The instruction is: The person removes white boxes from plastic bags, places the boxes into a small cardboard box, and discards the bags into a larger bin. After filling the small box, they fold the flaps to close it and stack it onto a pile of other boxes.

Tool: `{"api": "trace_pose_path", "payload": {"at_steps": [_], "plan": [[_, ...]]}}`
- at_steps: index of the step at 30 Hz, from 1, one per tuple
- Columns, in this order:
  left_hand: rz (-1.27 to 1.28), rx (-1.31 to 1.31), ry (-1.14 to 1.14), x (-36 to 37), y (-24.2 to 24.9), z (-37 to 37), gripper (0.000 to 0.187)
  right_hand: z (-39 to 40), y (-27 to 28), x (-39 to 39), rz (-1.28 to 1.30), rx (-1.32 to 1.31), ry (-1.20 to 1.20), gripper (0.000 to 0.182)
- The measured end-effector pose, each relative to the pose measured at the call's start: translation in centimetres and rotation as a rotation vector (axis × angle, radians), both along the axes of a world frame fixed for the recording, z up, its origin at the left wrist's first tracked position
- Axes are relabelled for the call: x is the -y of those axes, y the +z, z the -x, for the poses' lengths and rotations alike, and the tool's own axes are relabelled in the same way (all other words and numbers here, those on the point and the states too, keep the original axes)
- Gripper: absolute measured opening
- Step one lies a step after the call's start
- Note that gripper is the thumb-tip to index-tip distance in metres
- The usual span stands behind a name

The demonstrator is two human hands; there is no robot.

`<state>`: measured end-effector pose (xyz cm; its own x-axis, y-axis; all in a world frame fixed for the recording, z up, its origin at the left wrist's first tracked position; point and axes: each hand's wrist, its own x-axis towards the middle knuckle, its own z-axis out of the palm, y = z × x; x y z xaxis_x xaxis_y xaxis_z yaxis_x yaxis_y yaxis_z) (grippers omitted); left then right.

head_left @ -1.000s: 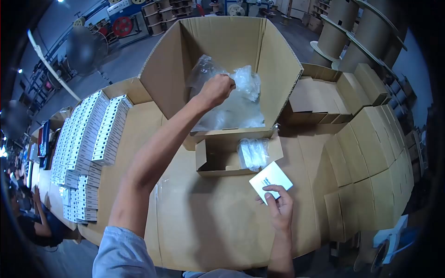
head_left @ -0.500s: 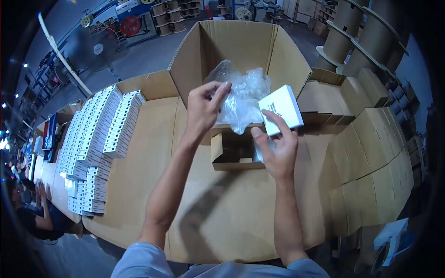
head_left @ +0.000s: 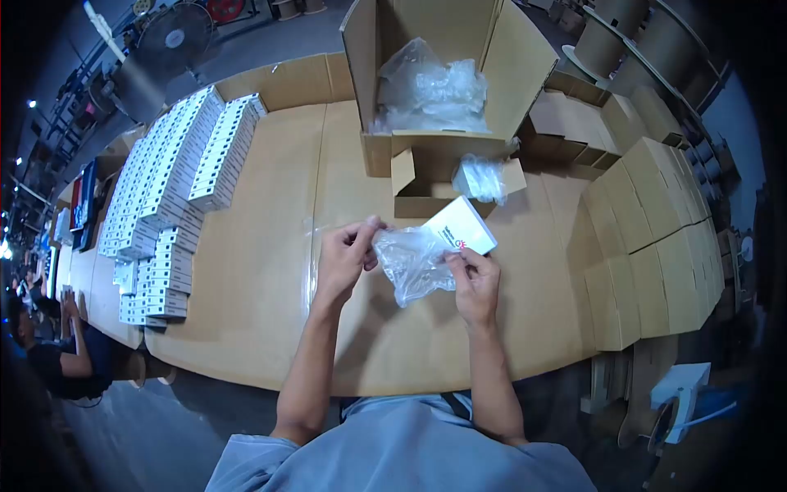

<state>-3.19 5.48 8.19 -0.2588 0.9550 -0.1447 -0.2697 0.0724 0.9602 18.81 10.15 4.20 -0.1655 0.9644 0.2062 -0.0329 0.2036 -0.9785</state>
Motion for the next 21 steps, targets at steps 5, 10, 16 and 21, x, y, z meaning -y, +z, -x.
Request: {"api": "trace_pose_path", "payload": {"at_steps": [5,10,16,21], "plan": [[0.087,0.055,0.03,5.3,-3.5,-4.2,0.035,0.3,-2.6,5.0,0.111,0.096,-0.056,0.023],[0.046,-0.261,-0.06,6.5,-3.3,-5.5,0.022,0.9,-4.3,7.0,-0.155,0.2,-0.106,0.029],[0.05,-0.279,0.092,6.7,-4.2,-4.9,0.016,-0.2,-3.2,6.2,0.228,-0.031,-0.036,0.03],[-0.011,-0.252,0.195,6.6,-4.8,-4.3,0.017,-0.7,-3.3,6.6,0.176,0.132,0.209,0.033]]}}
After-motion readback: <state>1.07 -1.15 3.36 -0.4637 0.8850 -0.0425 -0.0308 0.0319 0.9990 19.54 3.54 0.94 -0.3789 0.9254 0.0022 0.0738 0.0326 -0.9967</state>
